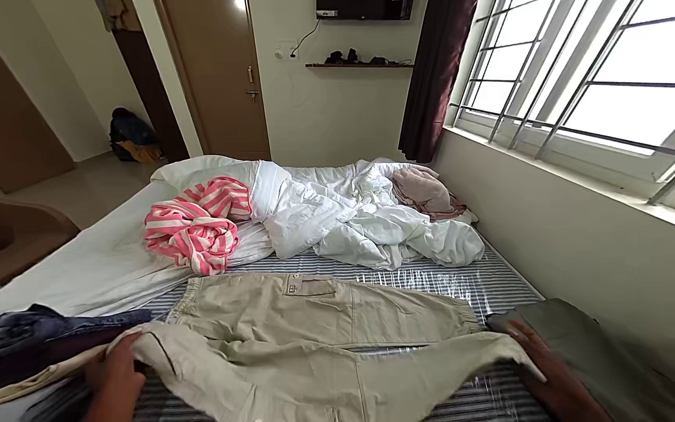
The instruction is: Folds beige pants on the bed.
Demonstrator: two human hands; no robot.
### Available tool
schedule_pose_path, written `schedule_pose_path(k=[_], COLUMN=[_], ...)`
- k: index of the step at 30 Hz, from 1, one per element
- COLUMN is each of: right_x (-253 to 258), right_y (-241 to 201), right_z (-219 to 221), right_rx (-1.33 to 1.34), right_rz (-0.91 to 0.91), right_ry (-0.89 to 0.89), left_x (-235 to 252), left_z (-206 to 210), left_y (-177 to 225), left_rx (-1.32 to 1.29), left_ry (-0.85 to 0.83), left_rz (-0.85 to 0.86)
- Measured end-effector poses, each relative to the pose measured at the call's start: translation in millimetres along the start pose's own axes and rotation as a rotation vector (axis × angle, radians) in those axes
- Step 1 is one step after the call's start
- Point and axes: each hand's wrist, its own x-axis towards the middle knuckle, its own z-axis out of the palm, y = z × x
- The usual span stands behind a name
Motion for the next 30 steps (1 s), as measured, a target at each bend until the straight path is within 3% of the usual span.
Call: schedule_pose_path(k=[3, 5, 7, 9, 12, 14, 16, 18, 20, 23, 25, 27, 30], right_x=[15, 15, 22, 31, 38, 42, 45, 47, 39, 10, 6, 15, 43], right_y=[0, -9, -5, 8, 23, 22, 9, -4, -15, -28, -33, -32, -8], right_z=[15, 35, 42, 44, 42, 41, 37, 28, 23, 30, 29, 34, 39], right_rx=[0.382, 0.463, 0.452, 0.219, -0.513, -0.914, -1.145, -1.201, -0.971, -0.190, 0.162, 0.382, 0.417], right_rz=[-0.065, 0.013, 0.017, -0.033, -0.142, -0.113, -0.086, -0.130, -0.155, 0.013, -0.002, -0.140, -0.137], right_ry=[0.120, 0.181, 0.085, 0.033, 0.104, 0.112, 0.052, -0.059, -0.226, -0.343, -0.283, -0.163, 0.108], left_x=[10, 9, 7, 8, 13, 17, 19, 21, 26, 32, 33, 33, 27], left_z=[11, 20, 32, 38, 42, 42, 41, 36, 30, 26, 29, 38, 46], left_y=[6, 10, 9, 5, -1, -3, -2, 0, 2, 2, 1, 2, 16], left_rx=[-0.126, -0.199, -0.314, -0.389, -0.352, -0.216, -0.086, -0.010, 0.024, 0.104, 0.017, -0.213, -0.429], left_ry=[-0.101, -0.182, -0.225, -0.256, -0.302, -0.303, -0.284, -0.268, -0.220, -0.101, -0.056, -0.061, -0.300], left_rz=[0.047, 0.016, -0.091, -0.184, -0.183, -0.127, -0.105, -0.091, -0.079, -0.069, -0.051, -0.015, 0.089])
